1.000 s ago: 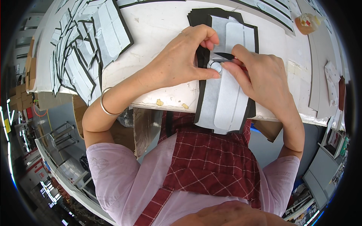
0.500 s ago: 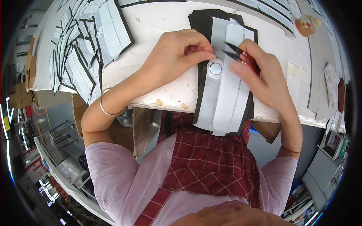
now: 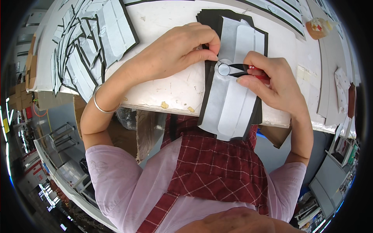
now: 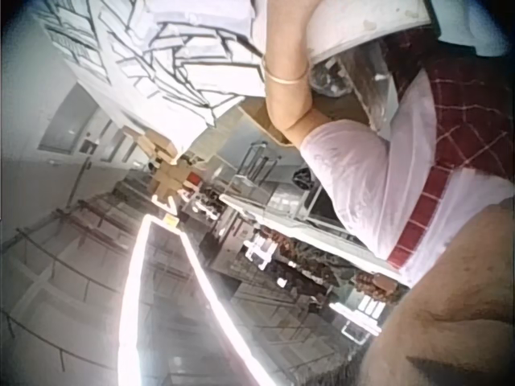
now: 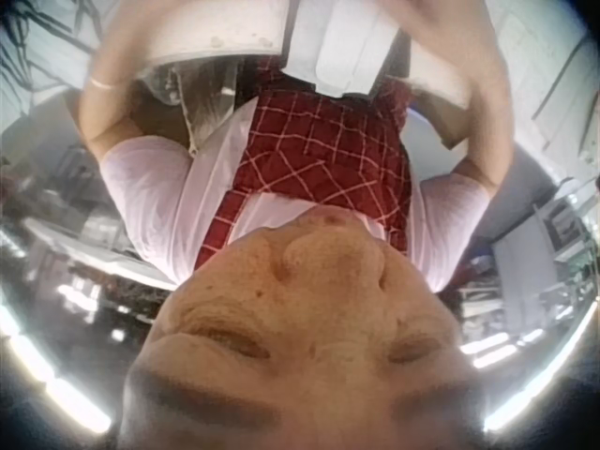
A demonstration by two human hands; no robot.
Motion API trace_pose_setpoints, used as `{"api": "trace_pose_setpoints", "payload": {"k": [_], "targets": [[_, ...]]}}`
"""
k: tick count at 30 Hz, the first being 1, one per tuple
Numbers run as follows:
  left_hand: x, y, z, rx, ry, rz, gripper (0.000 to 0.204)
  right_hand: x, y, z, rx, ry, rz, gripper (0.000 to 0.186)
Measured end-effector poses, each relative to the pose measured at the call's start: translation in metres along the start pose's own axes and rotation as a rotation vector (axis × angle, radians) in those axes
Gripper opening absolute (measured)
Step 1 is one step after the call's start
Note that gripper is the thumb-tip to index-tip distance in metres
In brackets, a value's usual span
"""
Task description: Trim and notch small leather strips using hand snips at a production table.
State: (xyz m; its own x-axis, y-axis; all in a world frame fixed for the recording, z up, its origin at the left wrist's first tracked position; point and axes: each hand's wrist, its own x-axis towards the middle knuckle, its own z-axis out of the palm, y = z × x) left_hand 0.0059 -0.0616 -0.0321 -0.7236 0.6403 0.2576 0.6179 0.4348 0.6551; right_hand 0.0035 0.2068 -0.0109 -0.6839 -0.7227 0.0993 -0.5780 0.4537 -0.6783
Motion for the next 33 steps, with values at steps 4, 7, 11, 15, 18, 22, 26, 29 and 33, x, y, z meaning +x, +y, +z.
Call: {"api": "trace_pose_setpoints", "payload": {"k": [4, 7, 11, 15, 18, 22, 26, 29, 33], "targets": [[0.005, 0.002, 0.0, -0.058, -0.057, -0.107, 0.014, 0.017, 0.005, -0.015, -0.134, -0.034, -0.043, 0.037], [0.005, 0.002, 0.001, -0.048, -0.05, -0.141, 0.015, 0.03, 0.006, -0.02, -0.237, -0.107, -0.043, 0.043], [0.002, -0.001, 0.004, -0.049, -0.009, -0.136, 0.015, 0.044, 0.005, -0.015, -0.322, -0.218, -0.045, 0.047], [0.001, -0.003, 0.006, -0.023, 0.003, -0.124, 0.015, 0.051, 0.006, -0.016, -0.312, -0.268, -0.055, 0.049], [0.001, -0.004, 0.007, 0.002, 0.011, -0.112, 0.016, 0.054, 0.008, -0.015, -0.303, -0.309, -0.021, 0.049], [0.002, -0.003, 0.008, 0.028, 0.018, -0.088, 0.016, 0.056, 0.01, -0.015, -0.264, -0.32, -0.021, 0.05], [0.0, -0.004, 0.008, 0.041, 0.012, -0.088, 0.015, 0.06, 0.011, -0.014, -0.243, -0.349, -0.032, 0.05], [-0.007, 0.0, 0.002, -0.025, 0.06, -0.123, 0.013, 0.06, 0.012, -0.014, -0.182, -0.363, -0.049, 0.046], [-0.059, 0.043, -0.06, -0.085, -0.3, -0.269, 0.01, 0.031, 0.027, -0.028, 0.097, -0.113, 0.063, 0.045]]}}
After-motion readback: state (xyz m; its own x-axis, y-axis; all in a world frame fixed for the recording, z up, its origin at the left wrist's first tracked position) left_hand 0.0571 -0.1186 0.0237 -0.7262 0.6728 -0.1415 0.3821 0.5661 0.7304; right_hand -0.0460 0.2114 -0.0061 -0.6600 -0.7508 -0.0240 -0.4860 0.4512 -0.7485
